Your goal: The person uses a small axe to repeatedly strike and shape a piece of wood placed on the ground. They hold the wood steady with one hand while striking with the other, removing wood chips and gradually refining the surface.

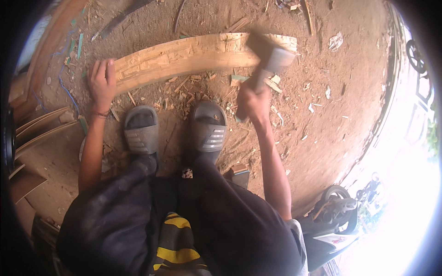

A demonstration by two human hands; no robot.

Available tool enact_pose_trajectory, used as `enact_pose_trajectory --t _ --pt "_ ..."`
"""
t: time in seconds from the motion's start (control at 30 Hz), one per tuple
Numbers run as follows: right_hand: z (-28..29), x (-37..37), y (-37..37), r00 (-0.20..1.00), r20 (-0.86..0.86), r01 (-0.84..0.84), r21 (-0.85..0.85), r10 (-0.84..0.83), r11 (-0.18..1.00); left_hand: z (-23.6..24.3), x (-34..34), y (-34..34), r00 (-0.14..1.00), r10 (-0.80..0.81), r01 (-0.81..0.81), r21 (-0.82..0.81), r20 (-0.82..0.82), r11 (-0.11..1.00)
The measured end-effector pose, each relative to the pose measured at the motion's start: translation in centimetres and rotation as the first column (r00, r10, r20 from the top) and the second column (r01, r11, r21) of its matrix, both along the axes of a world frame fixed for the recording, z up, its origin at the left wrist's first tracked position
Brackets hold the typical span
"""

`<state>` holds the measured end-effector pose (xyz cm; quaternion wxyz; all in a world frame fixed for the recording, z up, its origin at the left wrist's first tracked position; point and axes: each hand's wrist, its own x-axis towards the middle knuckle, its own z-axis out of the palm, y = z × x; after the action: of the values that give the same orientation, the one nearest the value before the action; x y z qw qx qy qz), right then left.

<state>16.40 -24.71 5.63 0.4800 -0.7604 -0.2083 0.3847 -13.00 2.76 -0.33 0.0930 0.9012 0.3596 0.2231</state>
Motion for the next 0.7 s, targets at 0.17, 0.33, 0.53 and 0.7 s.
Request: enact_pose_trajectory --t 0.17,0.33,0.53,0.7 --pt "-0.7 -0.5 -1.8 0.988 -0.141 0.032 -0.181 -0.058 0.983 0.0 0.0 0.0 1.000 0.000 0.000 0.003 -0.002 1.000" --pt "4.7 0.0 -0.3 0.981 -0.152 0.117 -0.005 -0.116 0.993 0.0 0.0 -0.2 1.000 0.012 -0.012 -0.008 0.005 1.000" --pt "7.7 -0.2 2.8 0.961 0.117 0.156 0.517 -0.250 0.842 0.1 0.2 -0.1 1.000 0.018 -0.017 -0.008 0.018 1.000" --pt "1.7 -3.4 2.0 0.991 -0.114 0.019 -0.363 -0.064 0.932 0.5 0.1 -0.2 1.000 0.021 -0.021 -0.017 -0.004 1.000"
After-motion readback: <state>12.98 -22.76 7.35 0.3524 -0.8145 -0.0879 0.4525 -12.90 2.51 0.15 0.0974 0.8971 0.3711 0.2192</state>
